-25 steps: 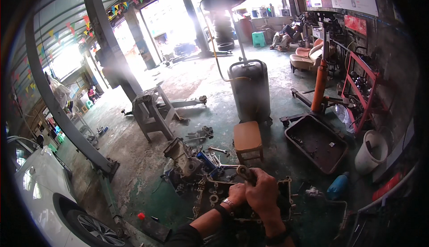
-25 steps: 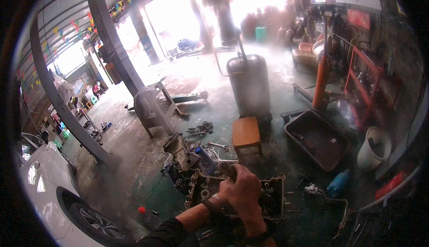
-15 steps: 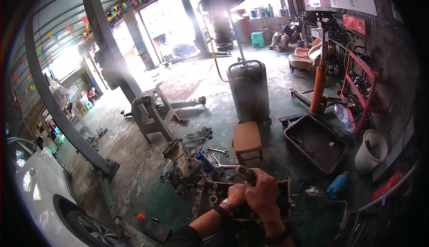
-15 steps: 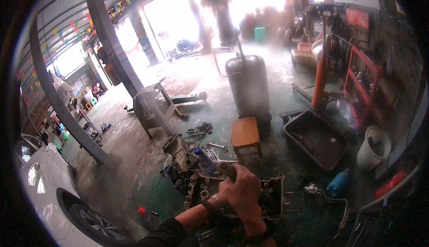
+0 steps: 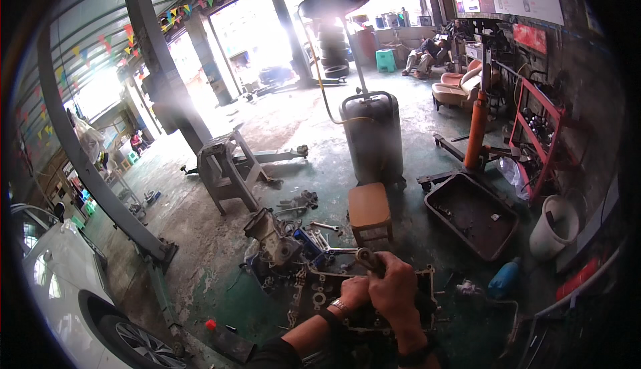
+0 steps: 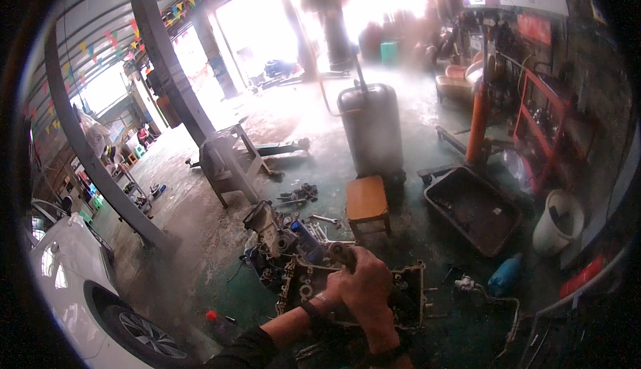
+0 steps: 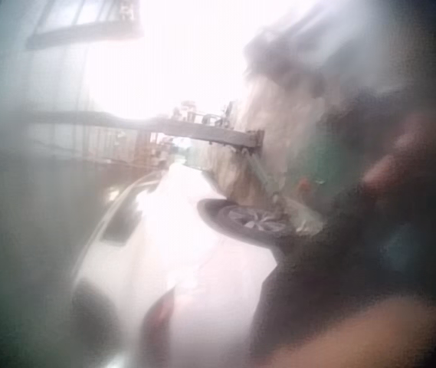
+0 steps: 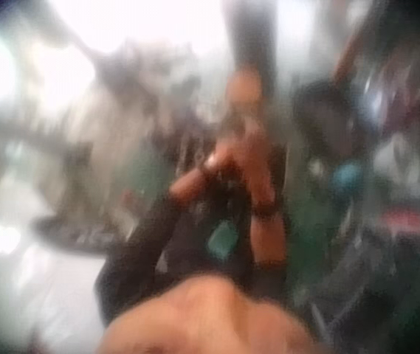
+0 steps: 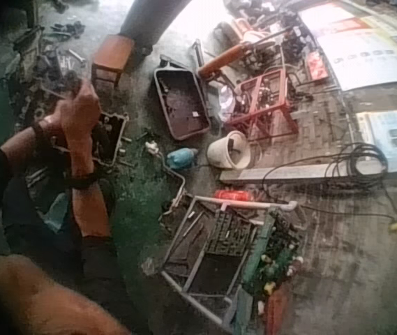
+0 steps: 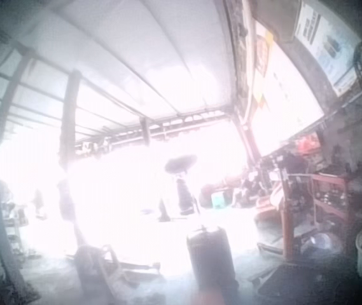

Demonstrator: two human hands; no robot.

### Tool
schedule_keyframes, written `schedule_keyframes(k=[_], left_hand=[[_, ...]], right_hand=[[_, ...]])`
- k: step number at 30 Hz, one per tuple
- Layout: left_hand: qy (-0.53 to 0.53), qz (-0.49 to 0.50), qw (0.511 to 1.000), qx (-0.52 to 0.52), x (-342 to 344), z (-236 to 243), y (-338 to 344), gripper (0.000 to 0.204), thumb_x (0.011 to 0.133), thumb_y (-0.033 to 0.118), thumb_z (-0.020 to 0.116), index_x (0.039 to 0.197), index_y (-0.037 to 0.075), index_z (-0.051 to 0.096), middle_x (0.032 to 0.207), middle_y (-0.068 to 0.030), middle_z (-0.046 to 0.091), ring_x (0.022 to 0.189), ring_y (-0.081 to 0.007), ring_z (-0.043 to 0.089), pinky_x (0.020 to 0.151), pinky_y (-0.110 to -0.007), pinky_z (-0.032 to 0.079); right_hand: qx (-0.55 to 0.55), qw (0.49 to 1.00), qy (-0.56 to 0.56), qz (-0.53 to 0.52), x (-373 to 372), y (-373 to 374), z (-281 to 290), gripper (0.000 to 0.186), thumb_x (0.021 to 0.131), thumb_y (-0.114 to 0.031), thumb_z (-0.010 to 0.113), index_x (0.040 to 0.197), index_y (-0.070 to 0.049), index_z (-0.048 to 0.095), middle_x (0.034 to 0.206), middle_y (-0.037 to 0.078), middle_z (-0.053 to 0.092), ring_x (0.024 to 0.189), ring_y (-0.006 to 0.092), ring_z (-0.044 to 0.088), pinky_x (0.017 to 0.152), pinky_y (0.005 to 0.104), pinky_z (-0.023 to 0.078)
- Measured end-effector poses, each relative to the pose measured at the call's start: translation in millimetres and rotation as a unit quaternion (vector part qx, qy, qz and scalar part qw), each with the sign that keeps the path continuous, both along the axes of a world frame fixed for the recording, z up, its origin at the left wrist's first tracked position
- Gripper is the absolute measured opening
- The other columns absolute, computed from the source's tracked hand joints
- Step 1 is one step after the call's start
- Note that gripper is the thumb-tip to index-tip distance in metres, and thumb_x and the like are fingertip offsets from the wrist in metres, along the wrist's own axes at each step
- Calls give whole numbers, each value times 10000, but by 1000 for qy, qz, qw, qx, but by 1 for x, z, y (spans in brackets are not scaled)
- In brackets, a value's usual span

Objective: The person uses a wrench to tighten bolts on a disassembled engine block resting on their lap. They repeatedly reposition the wrench and apply torque to multiple bolt locations while seated in a workshop.

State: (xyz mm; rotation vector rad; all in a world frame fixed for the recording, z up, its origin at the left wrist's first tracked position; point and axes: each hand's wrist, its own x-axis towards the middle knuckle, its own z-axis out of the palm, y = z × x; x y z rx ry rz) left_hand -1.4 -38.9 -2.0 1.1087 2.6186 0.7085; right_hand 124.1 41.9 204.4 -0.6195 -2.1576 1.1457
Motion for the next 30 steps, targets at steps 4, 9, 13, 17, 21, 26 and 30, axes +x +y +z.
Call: schedule_keyframes(k=[4, 9, 13, 17, 21, 26, 30], left_hand=[[28, -17, 999, 13, 3, 8, 0, 253, 822, 324, 604, 831, 100, 720, 864, -145, 715, 837, -314, 700, 676, -413, 542], [93, -22, 995, -42, 10, 7, 0, 163, 772, 215, 628, 792, 77, 714, 814, -163, 699, 798, -331, 693, 674, -416, 543], [104, -23, 989, -104, 10, 6, 2, 128, 734, 170, 644, 776, 72, 715, 811, -169, 698, 790, -327, 695, 684, -423, 550], [115, -43, 982, -146, 10, 7, -3, 112, 760, 153, 606, 784, 97, 700, 802, -137, 699, 803, -298, 697, 680, -402, 551], [105, -13, 987, -119, 9, 5, -12, 126, 784, 174, 580, 811, 116, 688, 794, -138, 690, 802, -324, 683, 691, -433, 541], [48, 8, 999, -4, 7, -4, -26, 141, 796, 215, 602, 820, 95, 671, 789, -166, 674, 795, -366, 662, 703, -472, 530], [67, 9, 998, 11, 6, -5, -32, 147, 775, 209, 652, 843, 80, 668, 799, -173, 675, 784, -377, 655, 697, -471, 526]], right_hand=[[-10, 1000, 8, 7, -1, 1, 0, 256, 744, -28, 688, 998, -4, 661, 947, 212, 682, 932, 395, 652, 803, 423, 523], [31, 999, -7, 9, -2, 6, -7, 254, 733, -32, 697, 982, -3, 658, 946, 218, 678, 936, 405, 643, 800, 432, 520], [48, 999, -10, 3, -5, 15, -19, 253, 733, -35, 699, 980, -4, 656, 941, 221, 677, 946, 406, 639, 800, 438, 517], [48, 998, -43, 2, -10, 20, -28, 257, 737, -38, 701, 988, -7, 658, 944, 220, 677, 950, 403, 640, 806, 441, 517], [44, 993, -110, 8, -16, 22, -34, 265, 748, -78, 697, 1009, -39, 672, 936, 214, 680, 942, 399, 642, 812, 446, 517], [67, 986, -150, 32, -22, 21, -46, 223, 747, -61, 617, 964, -27, 656, 891, 238, 670, 905, 433, 643, 809, 508, 514], [89, 982, -163, 28, -27, 19, -53, 221, 767, -107, 668, 981, -59, 690, 876, 213, 679, 892, 404, 649, 789, 466, 518]])
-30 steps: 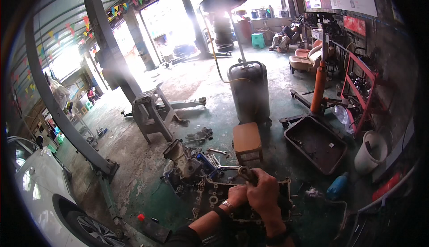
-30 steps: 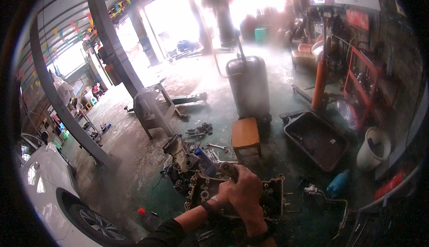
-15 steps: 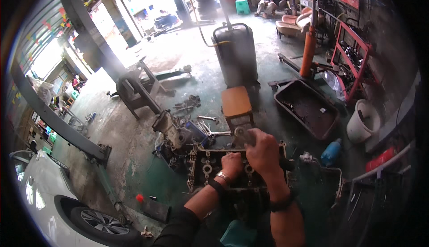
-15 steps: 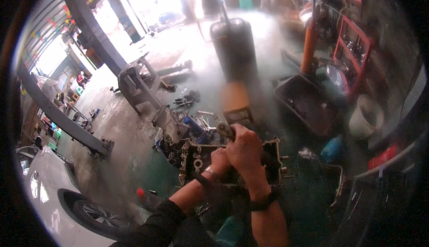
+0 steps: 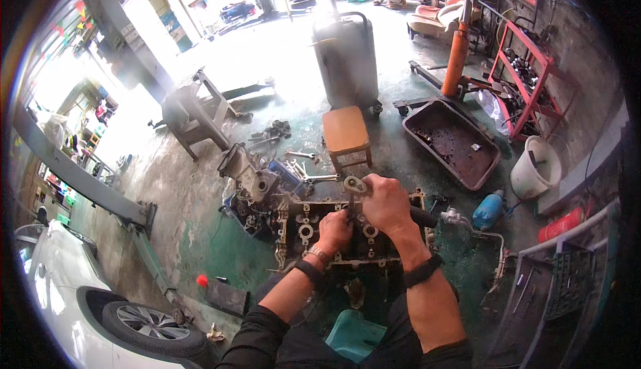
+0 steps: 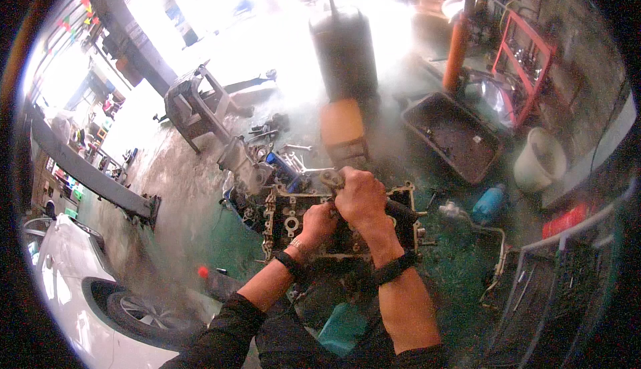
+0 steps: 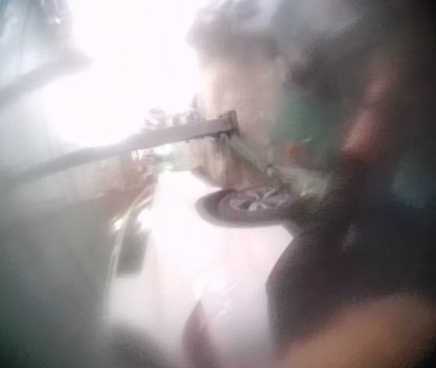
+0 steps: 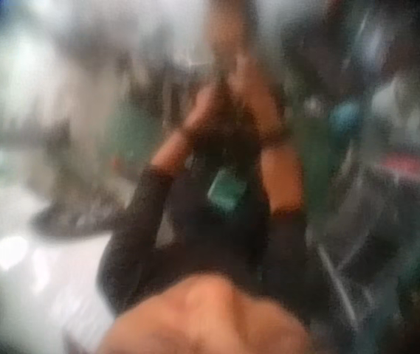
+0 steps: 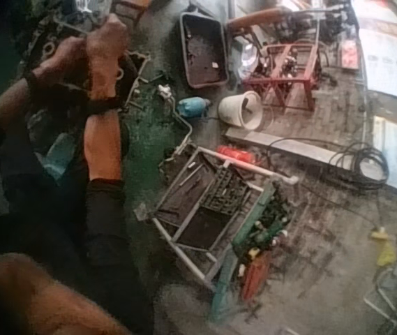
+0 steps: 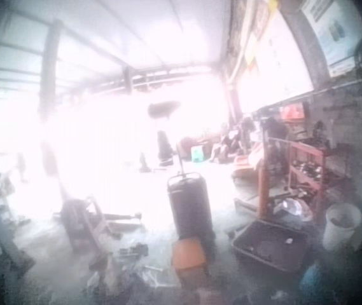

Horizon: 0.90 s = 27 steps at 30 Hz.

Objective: The person uses a wrench to tighten bolts on a disassembled engine block resting on their lap. They repeatedly reposition the wrench and apply torque to multiple bolt locations while seated in a workshop.

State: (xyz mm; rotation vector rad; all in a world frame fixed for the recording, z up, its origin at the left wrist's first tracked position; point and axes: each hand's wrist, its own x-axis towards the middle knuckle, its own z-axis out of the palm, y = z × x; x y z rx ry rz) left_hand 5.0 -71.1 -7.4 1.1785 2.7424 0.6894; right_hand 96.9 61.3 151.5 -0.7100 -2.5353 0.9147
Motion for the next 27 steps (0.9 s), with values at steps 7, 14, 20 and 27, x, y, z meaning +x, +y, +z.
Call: schedule_keyframes(k=[7, 14, 20, 27], left_hand=[[-177, 92, 958, 207, -5, 32, -14, 243, 854, 139, 700, 1051, -1, 676, 912, -166, 715, 833, -212, 692, 712, -340, 536], [-149, 46, 901, 405, -1, 87, -31, 232, 952, 108, 587, 1129, -36, 630, 961, -104, 671, 880, -142, 622, 784, -276, 501], [-376, -73, 787, 484, 11, 115, -36, 352, 1031, 248, 476, 1171, -50, 598, 1041, -72, 669, 950, -111, 595, 867, -265, 479], [-285, -41, 846, 449, 17, 140, -45, 285, 1007, 211, 495, 1091, -28, 627, 854, -9, 629, 764, -69, 527, 700, -227, 450]], right_hand=[[-41, 998, 41, 9, -3, 0, 0, 247, 748, -116, 714, 971, -12, 691, 908, 221, 681, 902, 383, 661, 773, 415, 529], [-90, 990, 61, 89, 5, -7, 15, 296, 709, -84, 744, 981, 19, 689, 914, 196, 705, 883, 292, 702, 778, 356, 535], [-184, 966, 80, 160, 13, -15, 38, 367, 716, -167, 771, 1013, 33, 693, 948, 219, 702, 905, 317, 699, 814, 381, 537], [-199, 957, 87, 194, 19, -22, 54, 336, 816, -207, 731, 1040, 40, 693, 934, 207, 713, 868, 246, 703, 781, 354, 538]])
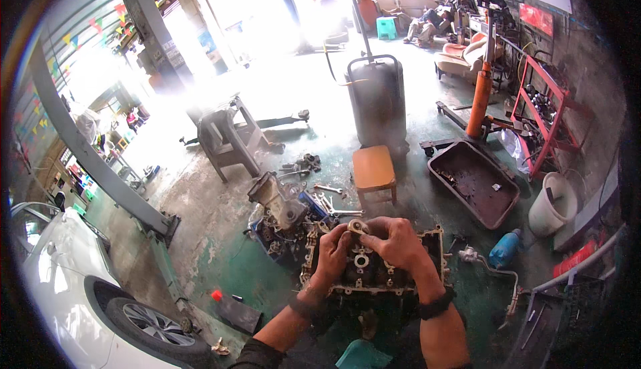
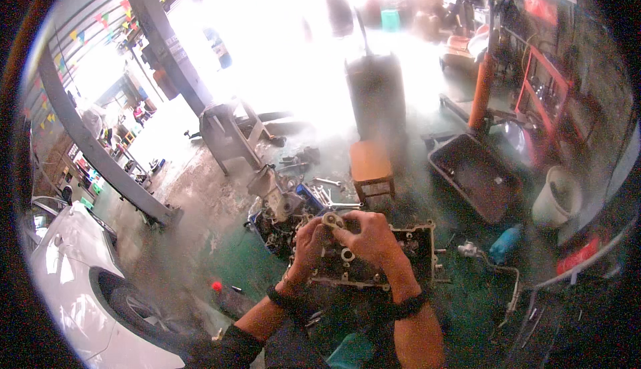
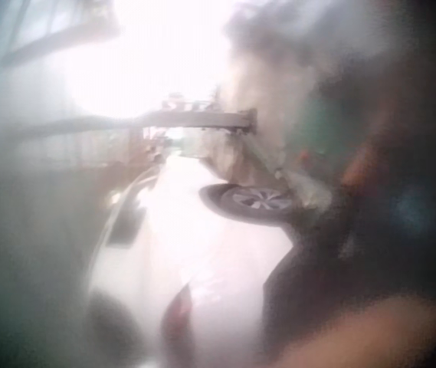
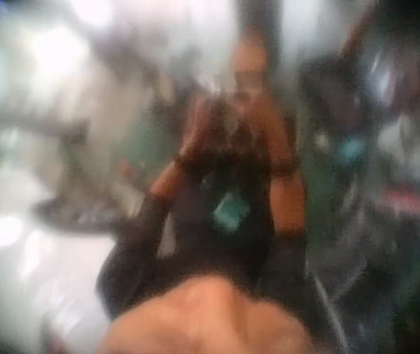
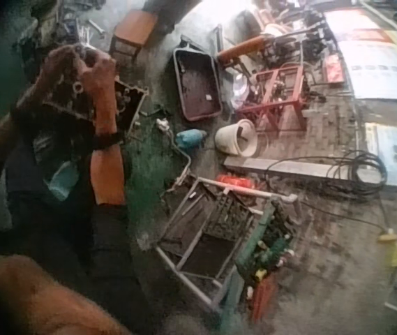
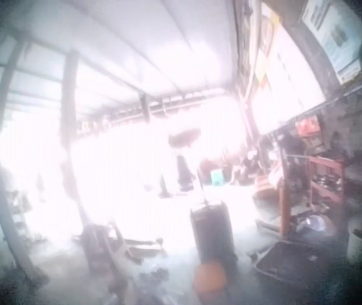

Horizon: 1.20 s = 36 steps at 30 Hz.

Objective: The person uses a wrench to tighten bolts on a disassembled engine block resting on their lap. They repeatedly reposition the wrench and apply torque to multiple bolt locations while seated in a workshop.

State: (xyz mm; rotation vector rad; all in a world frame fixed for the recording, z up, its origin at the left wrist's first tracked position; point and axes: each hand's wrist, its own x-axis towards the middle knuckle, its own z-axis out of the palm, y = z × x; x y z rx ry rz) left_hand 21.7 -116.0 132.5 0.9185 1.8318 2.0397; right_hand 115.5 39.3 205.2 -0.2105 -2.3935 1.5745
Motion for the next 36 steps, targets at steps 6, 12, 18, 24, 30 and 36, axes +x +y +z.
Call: schedule_keyframes(k=[6, 12, 18, 24, 30, 36], left_hand=[[26, -13, 999, -14, 5, 6, -5, 311, 1017, 254, 494, 1065, -25, 623, 848, 3, 622, 788, -65, 525, 704, -230, 453], [36, 17, 999, -12, 8, 5, 0, 302, 1017, 238, 476, 942, -23, 608, 758, -34, 596, 737, -67, 502, 636, -268, 449], [98, -10, 989, -105, 4, 22, -7, 371, 1001, 312, 503, 908, -22, 634, 738, -37, 615, 687, -82, 532, 607, -276, 447], [131, -26, 980, -150, 1, 31, -9, 292, 980, 215, 545, 866, -33, 645, 689, -77, 632, 642, -78, 541, 585, -282, 458], [129, -42, 980, -144, 1, 35, -9, 336, 993, 251, 525, 852, -25, 653, 662, -45, 610, 609, -87, 532, 555, -279, 436], [115, -65, 978, -164, -5, 32, -10, 336, 990, 275, 545, 888, -21, 666, 690, -58, 637, 644, -83, 559, 574, -278, 452]], right_hand=[[-23, 1000, -9, -12, 1, -1, -1, 260, 850, -171, 697, 1000, 41, 697, 881, 169, 722, 822, 182, 687, 752, 324, 529], [6, 1000, 9, 3, 1, -2, -2, 226, 837, -165, 695, 951, 30, 705, 842, 178, 715, 781, 201, 702, 706, 329, 535], [45, 998, 39, 34, 6, 1, -3, 252, 817, -181, 706, 926, 46, 692, 814, 200, 701, 731, 261, 704, 668, 375, 545], [26, 996, 40, 73, 8, 2, -6, 231, 786, -125, 676, 950, 37, 695, 833, 208, 698, 733, 255, 701, 680, 353, 543], [68, 994, 42, 79, 7, 1, -6, 253, 777, -117, 666, 985, 26, 687, 852, 232, 684, 772, 285, 707, 691, 366, 546], [93, 992, 51, 75, 8, -3, -4, 270, 768, -105, 659, 1001, 31, 673, 871, 252, 672, 833, 338, 700, 703, 380, 551]])
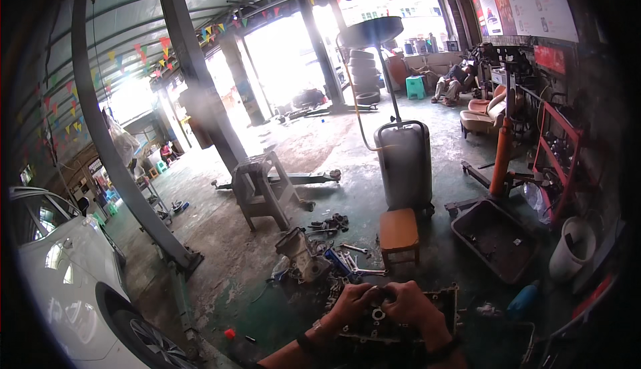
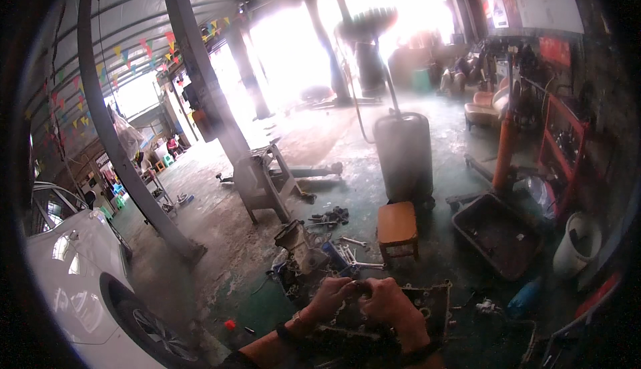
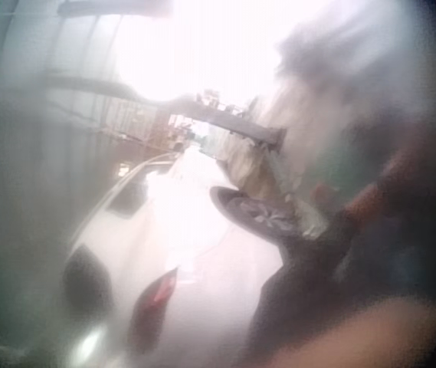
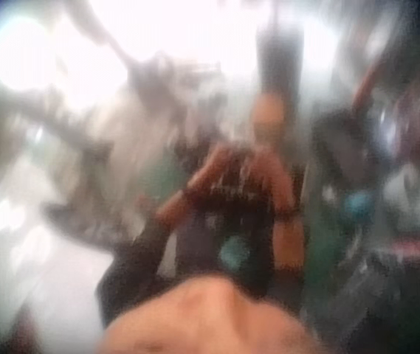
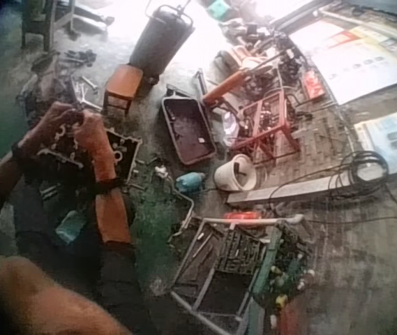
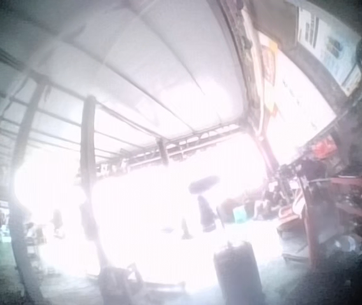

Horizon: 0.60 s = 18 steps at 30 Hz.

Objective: The person uses a wrench to tighten bolts on a disassembled engine block resting on their lap. They repeatedly reposition the wrench and apply torque to multiple bolt locations while seated in a workshop.

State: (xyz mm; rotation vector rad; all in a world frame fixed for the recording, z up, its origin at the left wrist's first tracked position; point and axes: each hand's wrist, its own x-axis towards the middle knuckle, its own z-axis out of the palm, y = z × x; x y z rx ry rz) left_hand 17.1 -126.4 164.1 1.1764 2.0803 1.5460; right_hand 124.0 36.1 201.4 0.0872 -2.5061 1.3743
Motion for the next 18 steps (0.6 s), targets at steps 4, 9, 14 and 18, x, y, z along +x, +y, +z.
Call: schedule_keyframes(k=[4, 9, 14, 18], left_hand=[[1, -16, 1000, 1, -3, -3, -1, 345, 995, 283, 534, 909, -26, 661, 714, -62, 646, 660, -85, 568, 588, -281, 461], [-22, -43, 999, 15, -6, -8, -2, 367, 1006, 298, 513, 943, -38, 647, 751, -46, 653, 695, -80, 567, 608, -275, 465], [-57, -62, 996, -1, -13, -9, -9, 362, 1016, 294, 502, 1002, -37, 647, 829, -21, 661, 760, -63, 566, 674, -245, 477], [-116, -81, 989, 45, -14, -20, -8, 339, 1025, 272, 492, 1053, -30, 642, 897, -6, 661, 792, -61, 570, 706, -236, 481]], right_hand=[[-5, 1000, -9, 5, 0, 0, 0, 270, 766, -100, 661, 994, 45, 667, 880, 258, 671, 849, 348, 695, 706, 385, 551], [9, 1000, 3, 9, -1, 0, -1, 270, 769, -95, 658, 997, 49, 665, 866, 260, 670, 837, 360, 693, 705, 390, 549], [-14, 1000, -12, 6, -2, 0, -2, 269, 774, -74, 638, 1008, 53, 671, 886, 257, 675, 832, 350, 698, 710, 384, 548], [-21, 1000, -9, -3, -3, -2, -1, 267, 788, -52, 607, 1023, 54, 674, 914, 260, 680, 842, 322, 705, 734, 380, 546]])
